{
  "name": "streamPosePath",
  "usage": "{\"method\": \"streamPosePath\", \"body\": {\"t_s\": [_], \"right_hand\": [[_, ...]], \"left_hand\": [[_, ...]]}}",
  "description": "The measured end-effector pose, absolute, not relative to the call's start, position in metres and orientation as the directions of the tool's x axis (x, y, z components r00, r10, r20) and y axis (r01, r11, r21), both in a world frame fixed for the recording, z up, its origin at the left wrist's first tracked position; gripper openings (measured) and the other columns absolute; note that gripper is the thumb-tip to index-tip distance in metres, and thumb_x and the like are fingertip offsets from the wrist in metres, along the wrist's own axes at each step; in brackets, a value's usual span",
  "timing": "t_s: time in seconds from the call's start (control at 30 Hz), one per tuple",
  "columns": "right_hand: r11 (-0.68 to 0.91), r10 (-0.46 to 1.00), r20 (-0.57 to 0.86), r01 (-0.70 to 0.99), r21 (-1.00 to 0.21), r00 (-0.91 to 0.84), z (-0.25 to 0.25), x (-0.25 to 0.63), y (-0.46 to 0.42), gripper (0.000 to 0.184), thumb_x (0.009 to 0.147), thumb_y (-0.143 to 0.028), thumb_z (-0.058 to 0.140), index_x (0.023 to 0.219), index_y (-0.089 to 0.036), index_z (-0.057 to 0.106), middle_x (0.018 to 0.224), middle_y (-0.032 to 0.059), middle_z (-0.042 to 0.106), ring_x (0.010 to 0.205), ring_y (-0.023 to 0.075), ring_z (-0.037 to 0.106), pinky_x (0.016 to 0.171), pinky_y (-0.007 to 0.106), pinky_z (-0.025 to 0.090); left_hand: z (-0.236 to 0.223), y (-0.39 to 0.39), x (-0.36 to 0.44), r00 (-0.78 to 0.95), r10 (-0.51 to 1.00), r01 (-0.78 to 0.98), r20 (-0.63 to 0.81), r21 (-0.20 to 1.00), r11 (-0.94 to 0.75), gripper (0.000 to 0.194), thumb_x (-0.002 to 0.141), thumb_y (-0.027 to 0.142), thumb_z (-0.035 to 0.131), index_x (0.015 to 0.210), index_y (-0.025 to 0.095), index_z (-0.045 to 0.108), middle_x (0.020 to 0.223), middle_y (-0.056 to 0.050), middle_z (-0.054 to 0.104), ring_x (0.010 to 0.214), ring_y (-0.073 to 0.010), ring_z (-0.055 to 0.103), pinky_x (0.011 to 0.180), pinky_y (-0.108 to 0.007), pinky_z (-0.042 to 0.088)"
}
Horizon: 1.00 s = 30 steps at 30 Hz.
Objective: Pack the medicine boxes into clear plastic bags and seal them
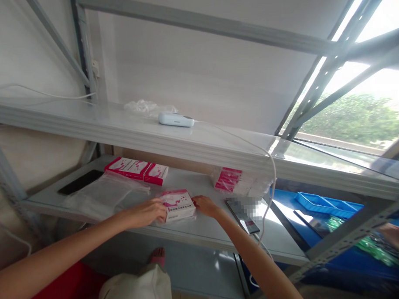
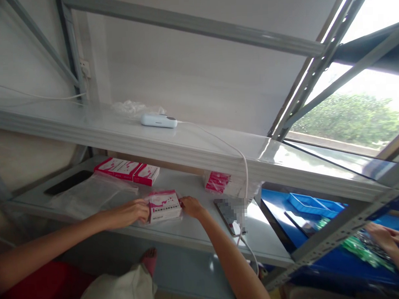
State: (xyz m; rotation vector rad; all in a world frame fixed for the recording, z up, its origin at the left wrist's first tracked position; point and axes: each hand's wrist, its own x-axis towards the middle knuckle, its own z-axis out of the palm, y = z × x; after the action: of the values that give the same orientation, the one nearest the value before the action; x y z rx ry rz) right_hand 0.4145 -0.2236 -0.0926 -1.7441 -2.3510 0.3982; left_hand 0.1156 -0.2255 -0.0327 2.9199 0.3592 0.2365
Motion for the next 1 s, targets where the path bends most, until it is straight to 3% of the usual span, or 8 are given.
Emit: {"method": "streamPosePath", "body": {"t_s": [0.13, 0.2, 0.3, 0.53, 0.67, 0.73, 0.87, 1.0], "right_hand": [[0.260, 0.962, -0.020, 0.939, -0.225, -0.271, -0.096, 0.411, -0.221, 0.024, 0.079, -0.008, 0.050, 0.092, -0.020, 0.067, 0.103, 0.0116, 0.068, 0.097, 0.0260, 0.061, 0.084, 0.037, 0.046], [0.273, 0.960, -0.011, 0.940, -0.204, -0.281, -0.093, 0.411, -0.222, 0.023, 0.080, -0.009, 0.048, 0.087, -0.020, 0.067, 0.100, 0.0103, 0.068, 0.097, 0.0243, 0.060, 0.084, 0.036, 0.045], [0.308, 0.949, 0.011, 0.925, -0.224, -0.314, -0.087, 0.411, -0.226, 0.021, 0.080, -0.010, 0.050, 0.088, -0.019, 0.067, 0.102, 0.0080, 0.067, 0.100, 0.0216, 0.058, 0.087, 0.034, 0.044], [0.298, 0.939, -0.033, 0.857, -0.421, -0.342, -0.077, 0.425, -0.245, 0.016, 0.086, -0.015, 0.049, 0.090, -0.019, 0.063, 0.074, 0.0007, 0.065, 0.066, 0.0138, 0.059, 0.066, 0.026, 0.046], [0.328, 0.908, 0.014, 0.691, -0.644, -0.418, -0.056, 0.433, -0.256, 0.013, 0.084, -0.018, 0.049, 0.084, -0.019, 0.063, 0.075, 0.0010, 0.064, 0.070, 0.0148, 0.058, 0.068, 0.027, 0.046], [0.353, 0.905, 0.062, 0.661, -0.662, -0.421, -0.039, 0.434, -0.260, 0.014, 0.085, -0.026, 0.053, 0.087, -0.018, 0.064, 0.082, 0.0027, 0.065, 0.074, 0.0158, 0.057, 0.070, 0.028, 0.047], [0.437, 0.898, 0.159, 0.788, -0.434, -0.410, -0.006, 0.432, -0.264, 0.023, 0.077, -0.025, 0.067, 0.100, -0.021, 0.068, 0.098, 0.0061, 0.067, 0.085, 0.0204, 0.058, 0.077, 0.031, 0.045], [0.452, 0.886, 0.203, 0.876, -0.170, -0.417, 0.009, 0.438, -0.269, 0.021, 0.086, -0.013, 0.052, 0.086, -0.021, 0.071, 0.103, 0.0123, 0.063, 0.102, 0.0260, 0.055, 0.086, 0.036, 0.043]], "left_hand": [[-0.033, -0.228, 0.115, 0.951, 0.307, 0.276, 0.047, 0.325, -0.905, 0.024, 0.095, 0.021, 0.043, 0.089, 0.019, 0.066, 0.085, -0.001, 0.070, 0.083, -0.0153, 0.063, 0.081, -0.024, 0.043], [-0.038, -0.233, 0.117, 0.914, 0.404, 0.387, 0.047, 0.202, -0.900, 0.022, 0.094, 0.031, 0.047, 0.102, 0.019, 0.064, 0.093, -0.005, 0.069, 0.090, -0.0201, 0.063, 0.084, -0.029, 0.043], [-0.048, -0.244, 0.137, 0.853, 0.509, 0.518, 0.117, -0.057, -0.854, 0.048, 0.088, 0.043, 0.056, 0.127, 0.016, 0.052, 0.116, -0.015, 0.063, 0.101, -0.0289, 0.060, 0.089, -0.039, 0.043], [-0.065, -0.239, 0.177, 0.691, 0.723, 0.703, 0.020, -0.254, -0.664, 0.056, 0.086, 0.036, 0.060, 0.136, 0.013, 0.047, 0.111, -0.027, 0.061, 0.078, -0.0286, 0.065, 0.060, -0.032, 0.047], [-0.066, -0.226, 0.169, 0.650, 0.760, 0.730, 0.012, -0.287, -0.620, 0.050, 0.091, 0.023, 0.050, 0.138, 0.010, 0.045, 0.095, -0.024, 0.066, 0.079, -0.0311, 0.065, 0.062, -0.038, 0.048], [-0.066, -0.224, 0.167, 0.635, 0.772, 0.737, 0.028, -0.323, -0.594, 0.048, 0.089, 0.011, 0.044, 0.137, 0.005, 0.046, 0.092, -0.025, 0.066, 0.081, -0.0323, 0.064, 0.063, -0.039, 0.047], [-0.055, -0.224, 0.160, 0.784, 0.619, 0.599, 0.056, -0.335, -0.728, 0.032, 0.087, 0.013, 0.046, 0.110, 0.005, 0.067, 0.096, -0.025, 0.066, 0.090, -0.0347, 0.062, 0.071, -0.044, 0.046], [-0.018, -0.210, 0.132, 0.898, 0.425, 0.438, 0.116, -0.329, -0.837, 0.021, 0.087, 0.023, 0.053, 0.089, 0.011, 0.070, 0.093, -0.017, 0.068, 0.096, -0.0300, 0.059, 0.094, -0.046, 0.039]]}}
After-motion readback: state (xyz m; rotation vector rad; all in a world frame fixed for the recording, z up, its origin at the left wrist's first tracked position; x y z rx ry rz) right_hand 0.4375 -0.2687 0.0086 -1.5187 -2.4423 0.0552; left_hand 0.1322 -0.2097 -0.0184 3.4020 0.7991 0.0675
